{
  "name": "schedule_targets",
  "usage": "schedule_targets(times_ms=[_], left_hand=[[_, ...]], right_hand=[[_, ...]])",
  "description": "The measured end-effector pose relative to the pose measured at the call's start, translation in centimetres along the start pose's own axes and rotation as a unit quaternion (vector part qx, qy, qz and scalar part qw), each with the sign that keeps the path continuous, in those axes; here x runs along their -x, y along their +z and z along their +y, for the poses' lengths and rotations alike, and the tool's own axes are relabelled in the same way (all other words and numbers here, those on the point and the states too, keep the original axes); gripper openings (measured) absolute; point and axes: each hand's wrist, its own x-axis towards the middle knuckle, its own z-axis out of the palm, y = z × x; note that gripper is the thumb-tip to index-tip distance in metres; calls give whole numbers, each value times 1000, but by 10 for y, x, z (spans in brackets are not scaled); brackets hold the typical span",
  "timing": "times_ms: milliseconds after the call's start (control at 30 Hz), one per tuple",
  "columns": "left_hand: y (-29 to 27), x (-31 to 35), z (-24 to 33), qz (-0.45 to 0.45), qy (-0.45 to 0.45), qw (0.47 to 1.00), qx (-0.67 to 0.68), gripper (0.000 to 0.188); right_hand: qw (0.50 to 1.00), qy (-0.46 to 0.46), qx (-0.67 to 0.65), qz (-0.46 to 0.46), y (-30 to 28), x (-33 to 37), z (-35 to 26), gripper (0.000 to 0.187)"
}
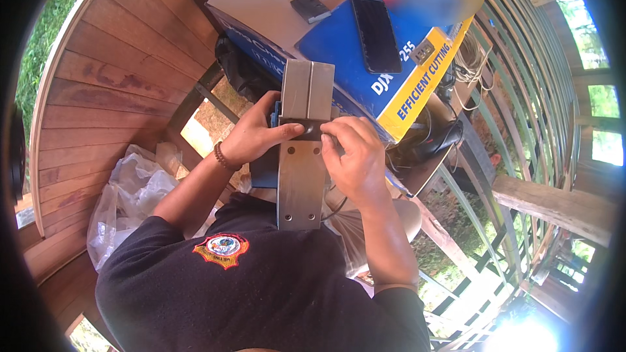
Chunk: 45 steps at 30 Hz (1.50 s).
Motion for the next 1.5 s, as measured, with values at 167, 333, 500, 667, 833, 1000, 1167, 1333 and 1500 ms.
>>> schedule_targets(times_ms=[167, 333, 500, 667, 833, 1000, 1167, 1333, 1500], left_hand=[[2, 0, -1, 16, -2, 1000, 11, 79], [2, 0, -4, 22, 13, 1000, -8, 77], [2, -1, -6, 13, 10, 1000, -12, 76], [0, -1, -7, -9, -4, 1000, -15, 73], [0, 0, -5, -14, -1, 1000, -3, 71], [0, -1, -6, -2, 6, 1000, -9, 71], [3, -2, -10, 24, 15, 1000, 7, 71], [0, -1, -7, 2, 5, 1000, -26, 71], [-1, -1, -4, -7, 1, 999, -34, 71]], right_hand=[[1000, 2, 0, 0, 0, -1, -1, 16], [999, -27, 29, 8, 3, -1, -1, 19], [999, -18, 30, 14, 5, 0, 0, 18], [996, -40, 72, 20, 8, 1, 1, 18], [993, -58, 102, 18, 9, 0, 2, 19], [987, -73, 139, 28, 13, -1, 3, 18], [984, -79, 160, 28, 14, -1, 1, 20], [980, -91, 178, 17, 10, -3, -2, 19], [975, -86, 203, 8, 9, -7, -4, 17]])
